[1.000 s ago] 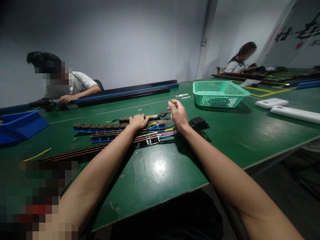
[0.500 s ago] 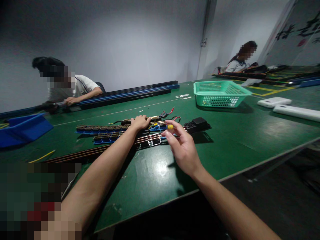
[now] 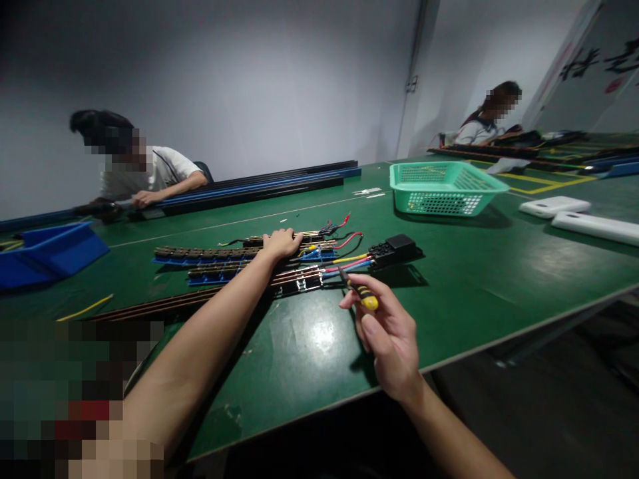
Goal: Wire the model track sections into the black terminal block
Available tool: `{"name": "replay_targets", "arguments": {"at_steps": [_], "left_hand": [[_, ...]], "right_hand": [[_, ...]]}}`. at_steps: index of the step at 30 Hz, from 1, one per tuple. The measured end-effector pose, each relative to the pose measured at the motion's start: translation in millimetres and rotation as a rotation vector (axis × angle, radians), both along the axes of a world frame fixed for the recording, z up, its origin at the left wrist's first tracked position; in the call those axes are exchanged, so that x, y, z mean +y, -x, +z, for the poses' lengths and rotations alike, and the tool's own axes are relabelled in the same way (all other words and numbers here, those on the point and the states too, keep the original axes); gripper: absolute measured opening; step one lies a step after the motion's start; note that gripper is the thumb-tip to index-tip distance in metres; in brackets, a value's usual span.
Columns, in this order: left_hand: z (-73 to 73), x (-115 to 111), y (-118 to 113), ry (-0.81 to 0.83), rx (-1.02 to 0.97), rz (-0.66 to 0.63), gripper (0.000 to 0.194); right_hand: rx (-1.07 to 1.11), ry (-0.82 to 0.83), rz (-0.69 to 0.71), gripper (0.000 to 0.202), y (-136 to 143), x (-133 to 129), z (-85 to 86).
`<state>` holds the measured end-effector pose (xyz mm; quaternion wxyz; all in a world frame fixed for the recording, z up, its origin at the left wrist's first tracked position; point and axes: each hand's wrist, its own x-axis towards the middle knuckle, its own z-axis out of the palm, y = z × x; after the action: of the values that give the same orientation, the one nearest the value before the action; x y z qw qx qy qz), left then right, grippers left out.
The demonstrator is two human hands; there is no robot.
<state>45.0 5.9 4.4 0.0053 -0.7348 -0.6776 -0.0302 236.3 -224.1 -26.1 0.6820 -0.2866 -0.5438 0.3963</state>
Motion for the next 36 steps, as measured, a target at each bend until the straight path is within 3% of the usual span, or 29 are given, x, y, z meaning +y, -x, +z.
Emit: {"name": "replay_targets", "arguments": {"at_steps": [4, 8, 13, 18, 23, 27, 36], "left_hand": [[-0.5, 0.1, 0.5, 0.0, 0.0, -0.004, 0.061], [-1.4, 0.9, 0.7, -0.005, 0.001, -0.005, 0.061], [-2.4, 1.5, 0.5, -0.008, -0.001, -0.006, 0.062], [-1.7, -0.4, 0.6, -0.015, -0.005, -0.007, 0.06], [0.4, -2.8, 0.5, -0.01, -0.007, -0.009, 0.06], [-0.4, -1.2, 1.0, -0.003, -0.004, -0.008, 0.061], [-2.7, -0.5, 3.1, -0.009, -0.005, -0.015, 0.059]], "right_hand": [[-0.026, -0.002, -0.01, 0.037, -1.1, 3.8, -2.8], [-0.188, 0.048, -0.066, 0.039, 0.5, 10.6, -2.9], [-0.56, 0.085, -0.127, 0.027, 5.5, 15.7, -0.9], [-0.956, -0.083, -0.237, 0.019, 5.0, 22.7, -11.9], [-1.264, -0.174, -0.266, 0.026, 5.1, 23.6, -15.1], [-1.267, -0.079, -0.22, 0.023, 8.6, 18.9, -7.1], [-0.971, 0.064, -0.18, 0.025, 8.0, 12.9, 1.4]]}}
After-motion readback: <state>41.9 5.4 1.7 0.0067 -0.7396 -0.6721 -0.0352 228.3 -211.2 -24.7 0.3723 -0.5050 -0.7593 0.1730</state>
